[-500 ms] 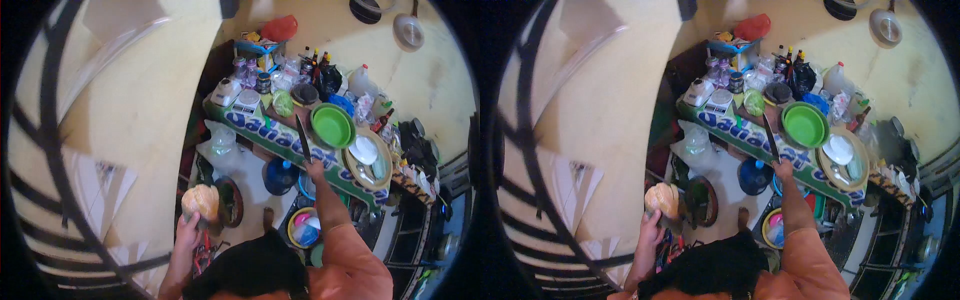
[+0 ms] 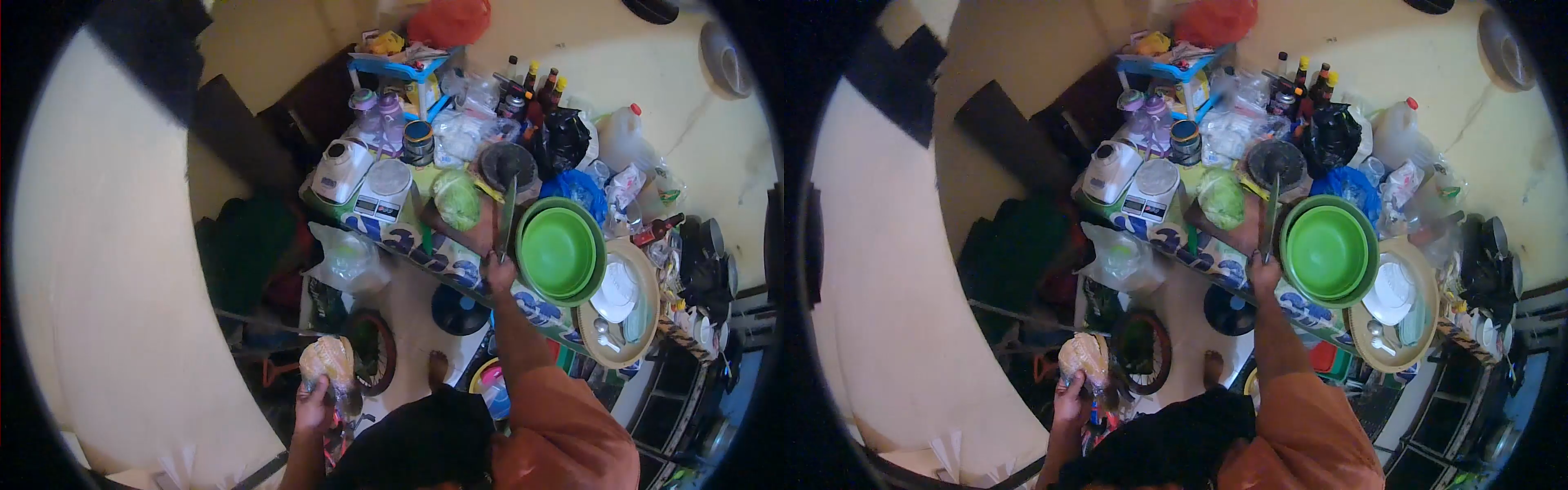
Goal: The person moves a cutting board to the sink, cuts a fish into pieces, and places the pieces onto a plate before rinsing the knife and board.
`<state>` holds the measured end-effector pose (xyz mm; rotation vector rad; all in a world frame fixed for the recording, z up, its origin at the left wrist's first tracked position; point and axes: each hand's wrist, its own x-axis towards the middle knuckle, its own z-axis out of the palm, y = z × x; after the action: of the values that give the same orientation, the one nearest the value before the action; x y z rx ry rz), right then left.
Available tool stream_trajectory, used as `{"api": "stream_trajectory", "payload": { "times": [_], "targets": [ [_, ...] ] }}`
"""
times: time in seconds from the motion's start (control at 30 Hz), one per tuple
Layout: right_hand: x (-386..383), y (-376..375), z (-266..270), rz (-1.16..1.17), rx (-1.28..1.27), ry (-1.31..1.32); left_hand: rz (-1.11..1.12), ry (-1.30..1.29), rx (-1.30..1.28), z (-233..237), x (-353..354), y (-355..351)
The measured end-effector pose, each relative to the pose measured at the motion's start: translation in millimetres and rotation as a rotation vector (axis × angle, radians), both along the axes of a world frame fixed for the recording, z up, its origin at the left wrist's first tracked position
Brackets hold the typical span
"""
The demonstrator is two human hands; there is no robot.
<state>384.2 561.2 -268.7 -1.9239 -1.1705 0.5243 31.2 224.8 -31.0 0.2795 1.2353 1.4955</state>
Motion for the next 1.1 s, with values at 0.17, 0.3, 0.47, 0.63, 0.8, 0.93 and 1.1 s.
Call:
{"api": "stream_trajectory", "payload": {
  "times": [0.17,0.3,0.47,0.63,0.8,0.93,1.1],
  "targets": [
    [-20.8,-12.0,15.6,0.058,0.042,0.197,-0.001,-0.026,-0.002,-1.7,-2.6,18.5],
    [-16.9,-3.5,-21.2,0.004,-0.034,0.334,0.018,-0.022,-0.013,-0.2,-2.9,25.5],
    [-29.9,-14.3,11.9,-0.001,-0.024,0.427,0.023,-0.003,-0.017,-4.8,-13.2,22.3],
    [-48.6,-29.0,93.4,0.135,0.088,0.463,0.036,0.003,0.005,2.9,-18.5,17.9],
    [-54.4,-5.3,103.5,0.142,0.088,0.401,0.049,0.03,0.027,6.7,-22.5,11.5],
    [-58.9,1.5,138.0,0.095,0.122,0.4,0.077,0.019,0.039,10.0,-19.6,7.3],
    [-59.8,13.5,158.0,0.121,0.139,0.212,0.085,-0.016,0.085,-6.1,-27.4,2.4]
  ]
}}
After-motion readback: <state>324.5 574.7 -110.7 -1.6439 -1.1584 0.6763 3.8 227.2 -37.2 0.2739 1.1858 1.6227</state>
